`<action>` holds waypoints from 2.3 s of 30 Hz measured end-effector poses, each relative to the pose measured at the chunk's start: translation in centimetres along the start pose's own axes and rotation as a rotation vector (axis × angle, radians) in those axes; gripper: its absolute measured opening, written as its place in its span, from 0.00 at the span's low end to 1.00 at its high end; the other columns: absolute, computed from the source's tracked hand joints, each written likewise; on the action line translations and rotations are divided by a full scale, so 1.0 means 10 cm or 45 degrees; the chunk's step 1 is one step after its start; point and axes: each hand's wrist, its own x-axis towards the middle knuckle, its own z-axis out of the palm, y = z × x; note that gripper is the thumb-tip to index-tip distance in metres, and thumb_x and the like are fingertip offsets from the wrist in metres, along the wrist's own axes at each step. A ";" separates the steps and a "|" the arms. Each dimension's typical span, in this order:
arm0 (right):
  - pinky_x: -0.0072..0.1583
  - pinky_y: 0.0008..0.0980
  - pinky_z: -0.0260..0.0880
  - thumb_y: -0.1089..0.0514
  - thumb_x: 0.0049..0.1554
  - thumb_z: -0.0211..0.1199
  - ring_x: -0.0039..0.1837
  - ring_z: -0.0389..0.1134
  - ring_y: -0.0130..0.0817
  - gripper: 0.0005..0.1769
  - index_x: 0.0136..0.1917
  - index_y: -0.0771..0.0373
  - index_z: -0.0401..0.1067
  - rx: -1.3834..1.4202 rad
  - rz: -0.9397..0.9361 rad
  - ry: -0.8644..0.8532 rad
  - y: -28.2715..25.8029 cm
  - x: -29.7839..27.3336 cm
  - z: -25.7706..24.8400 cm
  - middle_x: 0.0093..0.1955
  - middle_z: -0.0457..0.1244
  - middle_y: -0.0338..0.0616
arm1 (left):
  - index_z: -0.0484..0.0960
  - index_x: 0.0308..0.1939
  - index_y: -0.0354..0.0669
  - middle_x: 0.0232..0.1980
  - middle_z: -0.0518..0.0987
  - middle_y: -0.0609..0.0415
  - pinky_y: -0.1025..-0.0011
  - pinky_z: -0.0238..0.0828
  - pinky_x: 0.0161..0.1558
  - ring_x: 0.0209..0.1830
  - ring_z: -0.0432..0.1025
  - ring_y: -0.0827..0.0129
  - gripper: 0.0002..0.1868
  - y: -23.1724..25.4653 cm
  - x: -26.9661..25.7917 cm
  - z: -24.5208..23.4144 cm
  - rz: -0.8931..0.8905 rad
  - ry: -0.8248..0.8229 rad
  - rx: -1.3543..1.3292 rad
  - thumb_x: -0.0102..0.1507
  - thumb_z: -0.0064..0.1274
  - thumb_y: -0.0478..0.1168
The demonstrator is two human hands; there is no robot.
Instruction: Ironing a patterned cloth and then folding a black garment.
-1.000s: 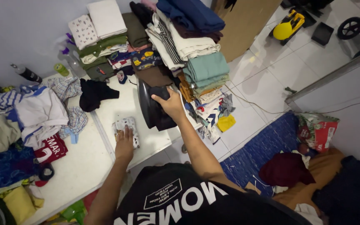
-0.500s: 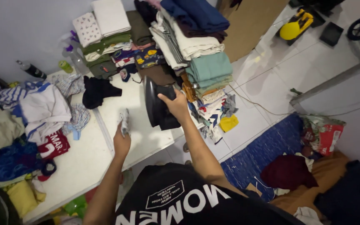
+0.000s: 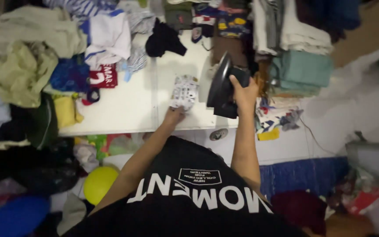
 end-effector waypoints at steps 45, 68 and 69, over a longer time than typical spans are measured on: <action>0.50 0.51 0.74 0.39 0.57 0.67 0.49 0.73 0.60 0.32 0.59 0.69 0.65 -1.350 -0.276 -0.505 0.43 0.18 1.95 0.46 0.70 0.60 | 0.50 0.77 0.24 0.83 0.50 0.36 0.55 0.34 0.80 0.84 0.42 0.53 0.35 0.21 -0.34 0.08 0.860 -0.057 1.929 0.69 0.37 0.40; 0.53 0.49 0.74 0.41 0.57 0.66 0.52 0.74 0.55 0.29 0.58 0.66 0.66 -1.186 -0.091 -0.527 0.32 0.02 1.76 0.48 0.71 0.58 | 0.48 0.77 0.21 0.83 0.45 0.31 0.48 0.34 0.79 0.85 0.38 0.45 0.35 0.16 -0.22 0.02 0.941 -0.175 1.888 0.70 0.37 0.40; 0.53 0.49 0.74 0.41 0.57 0.65 0.52 0.74 0.54 0.28 0.57 0.66 0.66 -1.165 -0.109 -0.531 0.30 0.01 1.76 0.48 0.71 0.57 | 0.48 0.77 0.20 0.83 0.45 0.30 0.48 0.34 0.78 0.85 0.38 0.45 0.36 0.18 -0.22 0.01 0.921 -0.166 1.859 0.69 0.37 0.39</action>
